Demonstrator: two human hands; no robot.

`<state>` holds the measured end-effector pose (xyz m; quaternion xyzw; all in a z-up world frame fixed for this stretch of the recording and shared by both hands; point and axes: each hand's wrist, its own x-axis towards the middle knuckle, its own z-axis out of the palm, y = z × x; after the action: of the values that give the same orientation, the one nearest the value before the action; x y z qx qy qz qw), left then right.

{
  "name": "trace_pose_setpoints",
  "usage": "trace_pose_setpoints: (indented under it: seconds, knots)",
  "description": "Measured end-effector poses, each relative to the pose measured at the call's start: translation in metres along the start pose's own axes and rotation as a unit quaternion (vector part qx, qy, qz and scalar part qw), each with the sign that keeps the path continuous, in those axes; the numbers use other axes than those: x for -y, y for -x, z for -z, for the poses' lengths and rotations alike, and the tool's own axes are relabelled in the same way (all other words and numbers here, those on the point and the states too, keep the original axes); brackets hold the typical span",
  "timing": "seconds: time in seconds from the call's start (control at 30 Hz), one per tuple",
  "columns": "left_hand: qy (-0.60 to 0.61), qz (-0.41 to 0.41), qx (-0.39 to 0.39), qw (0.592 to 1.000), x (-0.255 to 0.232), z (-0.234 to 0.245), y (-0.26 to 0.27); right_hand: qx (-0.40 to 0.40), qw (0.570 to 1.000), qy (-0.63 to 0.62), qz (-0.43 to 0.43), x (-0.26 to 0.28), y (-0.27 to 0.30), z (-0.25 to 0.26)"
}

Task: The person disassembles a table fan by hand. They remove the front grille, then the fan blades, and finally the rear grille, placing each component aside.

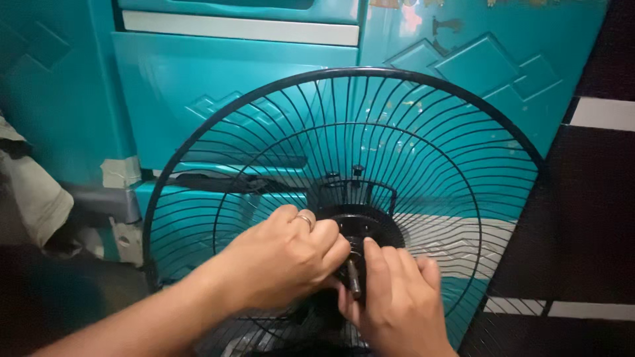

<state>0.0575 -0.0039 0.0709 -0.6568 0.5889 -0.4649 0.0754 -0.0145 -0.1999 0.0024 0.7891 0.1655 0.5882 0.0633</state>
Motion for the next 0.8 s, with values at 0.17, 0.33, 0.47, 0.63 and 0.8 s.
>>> trace_pose_setpoints:
  seconds: [0.17, 0.33, 0.47, 0.63, 0.8]
  knots:
    - [0.012, 0.104, -0.026, 0.994, -0.029, 0.003, 0.0, -0.032, 0.998, -0.013, 0.051, -0.011, 0.002, -0.006]
    - [-0.045, 0.059, -0.008, 0.997, -0.015, 0.006, -0.001, -0.041, 0.996, -0.055, 0.061, -0.021, -0.001, -0.01]
    - [-0.095, 0.023, 0.017, 0.995, -0.008, 0.003, 0.001, -0.039, 0.994, -0.068, 0.071, -0.02, 0.001, -0.013]
    - [-0.075, 0.074, -0.003, 0.994, -0.021, 0.001, -0.003, -0.024, 0.993, -0.072, 0.086, -0.029, 0.0, -0.007]
    - [-0.042, 0.087, 0.004, 0.995, -0.021, -0.003, 0.005, -0.013, 0.995, -0.078, 0.068, -0.026, 0.004, -0.01]
